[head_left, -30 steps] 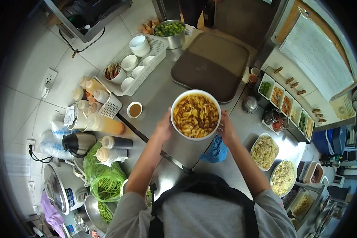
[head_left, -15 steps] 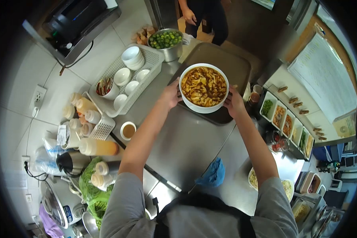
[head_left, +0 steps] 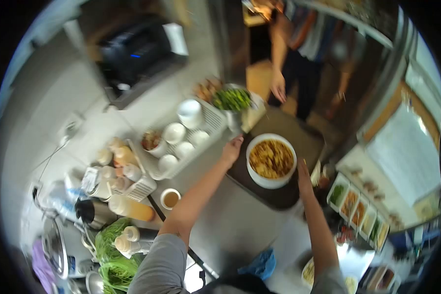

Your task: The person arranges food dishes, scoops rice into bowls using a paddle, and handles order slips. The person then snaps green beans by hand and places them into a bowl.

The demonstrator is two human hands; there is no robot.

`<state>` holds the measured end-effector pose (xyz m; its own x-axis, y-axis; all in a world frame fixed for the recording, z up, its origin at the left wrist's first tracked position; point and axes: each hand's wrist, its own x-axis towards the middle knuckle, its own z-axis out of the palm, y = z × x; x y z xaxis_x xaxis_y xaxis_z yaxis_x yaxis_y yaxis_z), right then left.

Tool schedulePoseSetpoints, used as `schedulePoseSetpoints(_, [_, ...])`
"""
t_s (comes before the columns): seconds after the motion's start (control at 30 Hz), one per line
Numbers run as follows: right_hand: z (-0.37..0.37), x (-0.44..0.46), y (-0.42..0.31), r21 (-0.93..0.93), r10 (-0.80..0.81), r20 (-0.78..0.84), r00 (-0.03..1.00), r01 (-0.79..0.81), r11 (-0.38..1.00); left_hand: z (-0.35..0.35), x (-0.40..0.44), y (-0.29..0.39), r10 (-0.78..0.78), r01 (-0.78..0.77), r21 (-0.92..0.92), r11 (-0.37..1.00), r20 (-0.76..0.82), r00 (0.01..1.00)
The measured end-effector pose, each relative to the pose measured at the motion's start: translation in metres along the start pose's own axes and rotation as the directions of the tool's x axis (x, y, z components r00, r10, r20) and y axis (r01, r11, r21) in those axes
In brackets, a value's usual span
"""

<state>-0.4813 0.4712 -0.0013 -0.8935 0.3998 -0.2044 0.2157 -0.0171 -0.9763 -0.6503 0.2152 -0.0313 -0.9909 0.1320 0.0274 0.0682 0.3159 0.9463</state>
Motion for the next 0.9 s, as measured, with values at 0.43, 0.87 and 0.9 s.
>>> schedulePoseSetpoints(0.43, [0.019,-0.271,0.039,0.145,-0.056,0.422,0.905,-0.007,0.989,-0.262,-0.013,0.443,0.72,-0.662,0.4,0.634,-0.617,0.317])
schedulePoseSetpoints(0.87, [0.069,-0.28,0.043,-0.168,-0.48,0.151,0.864,0.501,0.849,-0.016,-0.352,-0.003,0.094,-0.093,0.036,0.995,-0.03,0.995])
schedulePoseSetpoints(0.9, [0.074,-0.278,0.051,-0.278,-0.506,0.201,0.839,0.544,0.792,-0.011,-0.38,-0.002,-0.022,0.02,0.173,0.985,0.009,1.0])
